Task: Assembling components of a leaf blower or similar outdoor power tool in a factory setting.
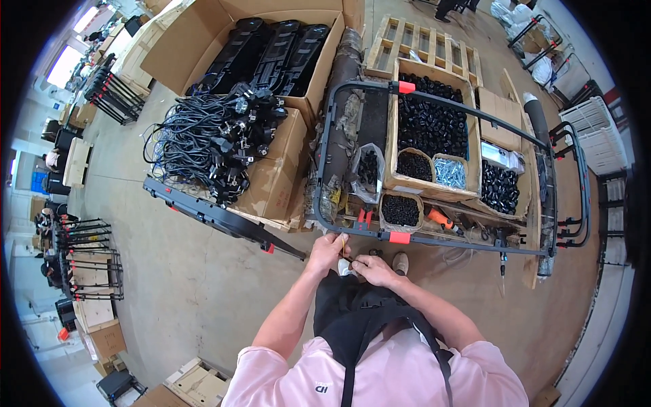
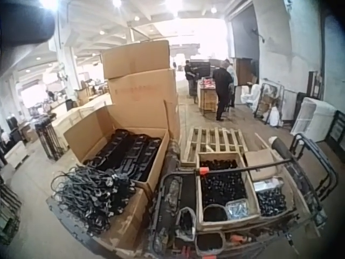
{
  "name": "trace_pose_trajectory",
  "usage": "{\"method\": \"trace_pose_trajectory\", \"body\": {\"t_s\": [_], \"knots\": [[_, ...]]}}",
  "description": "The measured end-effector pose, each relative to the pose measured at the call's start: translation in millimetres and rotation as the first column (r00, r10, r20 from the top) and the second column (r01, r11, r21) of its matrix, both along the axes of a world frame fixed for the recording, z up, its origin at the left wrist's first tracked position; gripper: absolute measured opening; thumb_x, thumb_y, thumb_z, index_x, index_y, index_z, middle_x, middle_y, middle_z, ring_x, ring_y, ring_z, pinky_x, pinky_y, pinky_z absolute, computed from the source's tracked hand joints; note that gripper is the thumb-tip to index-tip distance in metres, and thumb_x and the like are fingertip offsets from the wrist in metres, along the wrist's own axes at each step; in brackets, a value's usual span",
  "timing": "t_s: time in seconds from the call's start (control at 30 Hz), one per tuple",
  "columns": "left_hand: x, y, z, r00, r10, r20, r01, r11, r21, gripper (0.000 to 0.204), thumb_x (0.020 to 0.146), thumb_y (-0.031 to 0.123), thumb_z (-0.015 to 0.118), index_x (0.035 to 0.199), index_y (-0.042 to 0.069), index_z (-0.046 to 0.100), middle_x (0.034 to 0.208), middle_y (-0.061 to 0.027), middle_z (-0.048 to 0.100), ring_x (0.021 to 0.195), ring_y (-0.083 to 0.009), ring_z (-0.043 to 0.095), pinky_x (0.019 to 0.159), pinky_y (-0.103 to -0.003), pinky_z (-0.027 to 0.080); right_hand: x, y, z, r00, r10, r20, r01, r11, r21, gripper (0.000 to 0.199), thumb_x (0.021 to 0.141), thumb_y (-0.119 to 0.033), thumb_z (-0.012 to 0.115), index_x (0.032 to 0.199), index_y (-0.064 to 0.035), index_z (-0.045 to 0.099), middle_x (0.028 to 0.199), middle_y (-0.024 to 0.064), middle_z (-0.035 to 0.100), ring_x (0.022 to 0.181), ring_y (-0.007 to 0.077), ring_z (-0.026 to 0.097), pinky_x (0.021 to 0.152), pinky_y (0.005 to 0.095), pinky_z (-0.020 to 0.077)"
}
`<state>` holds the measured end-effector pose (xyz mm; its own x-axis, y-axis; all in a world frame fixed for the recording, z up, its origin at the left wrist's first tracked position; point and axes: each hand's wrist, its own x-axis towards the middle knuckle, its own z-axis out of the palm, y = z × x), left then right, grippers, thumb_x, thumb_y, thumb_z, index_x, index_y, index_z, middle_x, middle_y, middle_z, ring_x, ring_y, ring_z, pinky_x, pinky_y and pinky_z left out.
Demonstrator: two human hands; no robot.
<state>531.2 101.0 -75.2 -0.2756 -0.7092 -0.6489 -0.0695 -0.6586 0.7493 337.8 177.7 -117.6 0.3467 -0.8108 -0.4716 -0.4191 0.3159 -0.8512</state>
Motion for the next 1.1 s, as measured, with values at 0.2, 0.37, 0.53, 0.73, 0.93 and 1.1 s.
{"method": "trace_pose_trajectory", "body": {"t_s": [0.2,0.37,0.53,0.73,0.93,1.1], "knots": [[-7,16,-13,0.990,0.142,-0.025,-0.143,0.985,-0.095,0.025,0.109,0.021,0.061,0.110,0.000,0.072,0.080,-0.0005,0.066,0.073,-0.0097,0.060,0.069,-0.027,0.048,4,-5,4,0.998,-0.050,0.042,0.046,0.995,0.091,0.033,0.106,-0.031,0.056,0.104,-0.0021,0.073,0.083,0.0081,0.070,0.077,0.0207,0.066,0.074,0.0388,0.0531],[-6,6,-12,0.983,0.181,-0.010,-0.181,0.983,0.008,0.025,0.109,0.021,0.061,0.110,-0.001,0.072,0.087,-0.0023,0.069,0.076,-0.0097,0.061,0.071,-0.027,0.048,7,-12,15,0.999,-0.027,0.018,0.025,0.996,0.089,0.034,0.106,-0.030,0.056,0.105,-0.0017,0.074,0.082,0.0077,0.070,0.078,0.0200,0.067,0.074,0.0378,0.0534],[-2,11,-14,0.988,0.153,0.026,-0.151,0.987,-0.056,0.028,0.108,0.022,0.059,0.114,-0.002,0.071,0.095,-0.0044,0.071,0.092,-0.0124,0.063,0.084,-0.031,0.050,11,-15,14,1.000,-0.014,0.027,0.010,0.992,0.126,0.035,0.106,-0.032,0.053,0.108,-0.0038,0.073,0.087,0.0092,0.072,0.085,0.0223,0.070,0.081,0.0378,0.0545],[22,47,-10,0.870,0.335,0.362,-0.126,0.860,-0.495,0.031,0.111,0.026,0.052,0.113,-0.003,0.065,0.099,-0.0076,0.070,0.096,-0.0159,0.063,0.088,-0.034,0.051,19,-26,15,0.980,-0.135,0.144,0.121,0.987,0.106,0.034,0.108,-0.029,0.050,0.112,-0.0008,0.069,0.087,0.0104,0.073,0.085,0.0217,0.071,0.081,0.0378,0.0556],[34,87,-29,0.986,-0.121,0.115,0.146,0.958,-0.247,0.050,0.114,0.038,0.042,0.137,-0.003,0.058,0.130,-0.0208,0.068,0.125,-0.0275,0.064,0.112,-0.039,0.045,31,-38,21,0.949,-0.220,0.228,0.192,0.972,0.138,0.031,0.112,-0.022,0.048,0.115,0.0033,0.065,0.095,0.0074,0.072,0.087,0.0149,0.067,0.080,0.0316,0.0556],[37,84,-37,0.898,-0.379,0.224,0.435,0.839,-0.327,0.039,0.111,0.033,0.051,0.129,0.000,0.062,0.116,-0.0175,0.071,0.115,-0.0246,0.068,0.103,-0.038,0.051,39,-39,32,0.919,-0.325,0.221,0.255,0.921,0.293,0.029,0.112,-0.019,0.049,0.117,0.0037,0.066,0.093,0.0059,0.071,0.085,0.0131,0.065,0.080,0.0301,0.0547]]}}
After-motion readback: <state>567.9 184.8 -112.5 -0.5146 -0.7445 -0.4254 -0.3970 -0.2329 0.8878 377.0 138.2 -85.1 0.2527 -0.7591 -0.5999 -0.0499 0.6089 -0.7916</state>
